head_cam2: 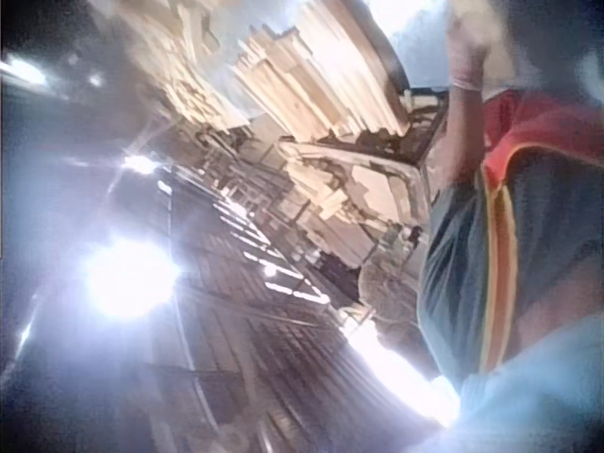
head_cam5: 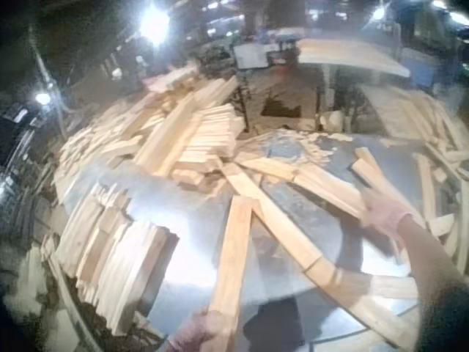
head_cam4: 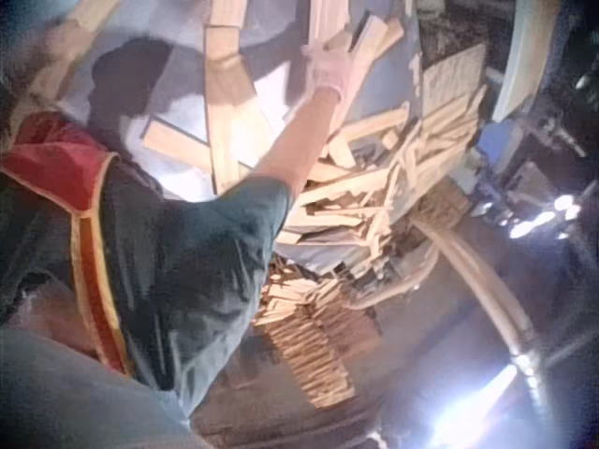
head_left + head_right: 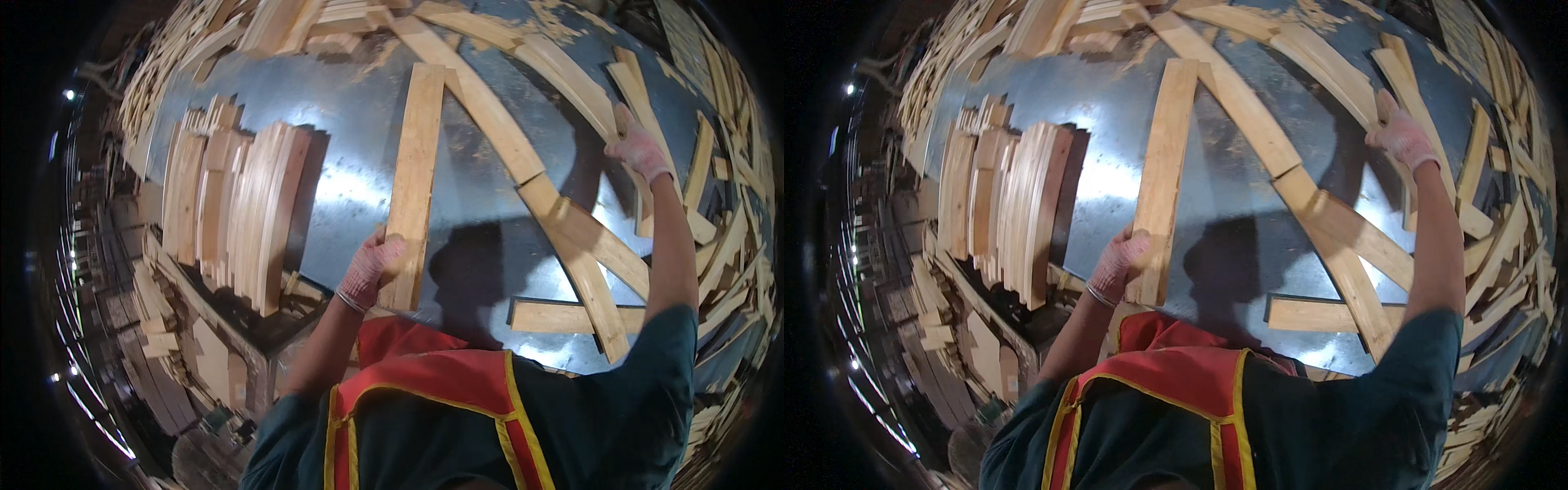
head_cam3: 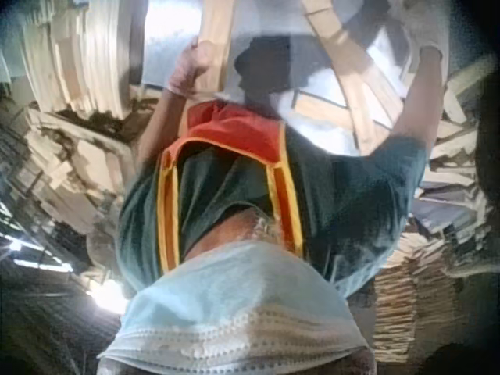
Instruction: The person repeatedly picks up wooden planks from a pile on a metal table, inspects them, and stacks them into a neat pile. The person handles the planks one by one, turning them over and aligning them before placing them in the stack.
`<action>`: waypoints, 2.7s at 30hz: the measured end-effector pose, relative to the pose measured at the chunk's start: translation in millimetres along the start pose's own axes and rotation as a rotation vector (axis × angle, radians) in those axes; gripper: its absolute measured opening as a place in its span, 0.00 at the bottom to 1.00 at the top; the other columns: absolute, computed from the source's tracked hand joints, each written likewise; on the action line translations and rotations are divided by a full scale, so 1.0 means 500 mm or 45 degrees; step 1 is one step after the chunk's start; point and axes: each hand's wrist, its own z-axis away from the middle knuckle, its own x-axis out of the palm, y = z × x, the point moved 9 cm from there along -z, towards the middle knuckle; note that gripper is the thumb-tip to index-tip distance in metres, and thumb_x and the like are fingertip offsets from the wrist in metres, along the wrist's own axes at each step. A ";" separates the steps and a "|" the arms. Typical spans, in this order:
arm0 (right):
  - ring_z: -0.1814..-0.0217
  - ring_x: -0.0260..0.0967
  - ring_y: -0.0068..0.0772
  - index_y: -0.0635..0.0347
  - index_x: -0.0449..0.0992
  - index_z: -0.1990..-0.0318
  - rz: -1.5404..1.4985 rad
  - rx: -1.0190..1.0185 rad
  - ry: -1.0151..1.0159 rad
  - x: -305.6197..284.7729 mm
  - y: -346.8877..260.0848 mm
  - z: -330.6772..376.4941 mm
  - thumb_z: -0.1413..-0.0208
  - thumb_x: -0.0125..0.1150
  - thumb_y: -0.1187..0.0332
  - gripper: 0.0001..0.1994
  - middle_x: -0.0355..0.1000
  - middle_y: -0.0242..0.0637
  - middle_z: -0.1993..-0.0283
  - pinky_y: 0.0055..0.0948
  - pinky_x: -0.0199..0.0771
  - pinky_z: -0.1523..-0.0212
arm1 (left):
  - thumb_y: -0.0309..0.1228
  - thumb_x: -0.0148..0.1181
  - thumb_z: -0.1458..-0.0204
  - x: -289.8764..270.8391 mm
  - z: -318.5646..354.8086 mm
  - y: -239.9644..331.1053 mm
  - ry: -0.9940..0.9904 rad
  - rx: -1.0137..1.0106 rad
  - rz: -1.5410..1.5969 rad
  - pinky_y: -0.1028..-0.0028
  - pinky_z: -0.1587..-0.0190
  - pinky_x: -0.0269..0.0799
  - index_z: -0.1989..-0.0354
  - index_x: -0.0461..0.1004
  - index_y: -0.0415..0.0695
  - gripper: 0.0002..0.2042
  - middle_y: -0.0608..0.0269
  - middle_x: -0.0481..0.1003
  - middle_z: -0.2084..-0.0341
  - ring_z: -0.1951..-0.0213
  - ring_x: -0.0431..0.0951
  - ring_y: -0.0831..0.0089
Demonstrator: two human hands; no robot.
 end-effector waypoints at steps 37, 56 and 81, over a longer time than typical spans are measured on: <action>0.40 0.75 0.56 0.59 0.77 0.39 0.198 -1.240 0.098 0.616 -0.873 0.380 0.54 0.74 0.51 0.35 0.78 0.51 0.46 0.47 0.72 0.35 | 0.36 0.66 0.46 -0.531 0.310 0.341 0.434 0.856 -2.139 0.53 0.60 0.76 0.61 0.80 0.47 0.09 0.54 0.80 0.69 0.63 0.81 0.49; 0.22 0.60 0.52 0.58 0.64 0.27 0.662 0.088 0.507 0.041 -0.237 -0.157 0.52 0.77 0.47 0.47 0.61 0.50 0.23 0.41 0.65 0.27 | 0.43 0.67 0.38 -0.034 -0.074 -0.049 -0.078 -0.100 0.118 0.65 0.65 0.80 0.35 0.71 0.43 0.27 0.61 0.79 0.55 0.61 0.81 0.67; 0.28 0.68 0.50 0.60 0.63 0.26 0.313 0.167 0.184 0.386 -0.173 0.578 0.42 0.65 0.49 0.40 0.73 0.54 0.34 0.42 0.66 0.28 | 0.37 0.73 0.48 -0.441 0.206 0.011 0.564 0.233 -0.944 0.66 0.53 0.82 0.44 0.77 0.36 0.25 0.51 0.83 0.55 0.55 0.84 0.65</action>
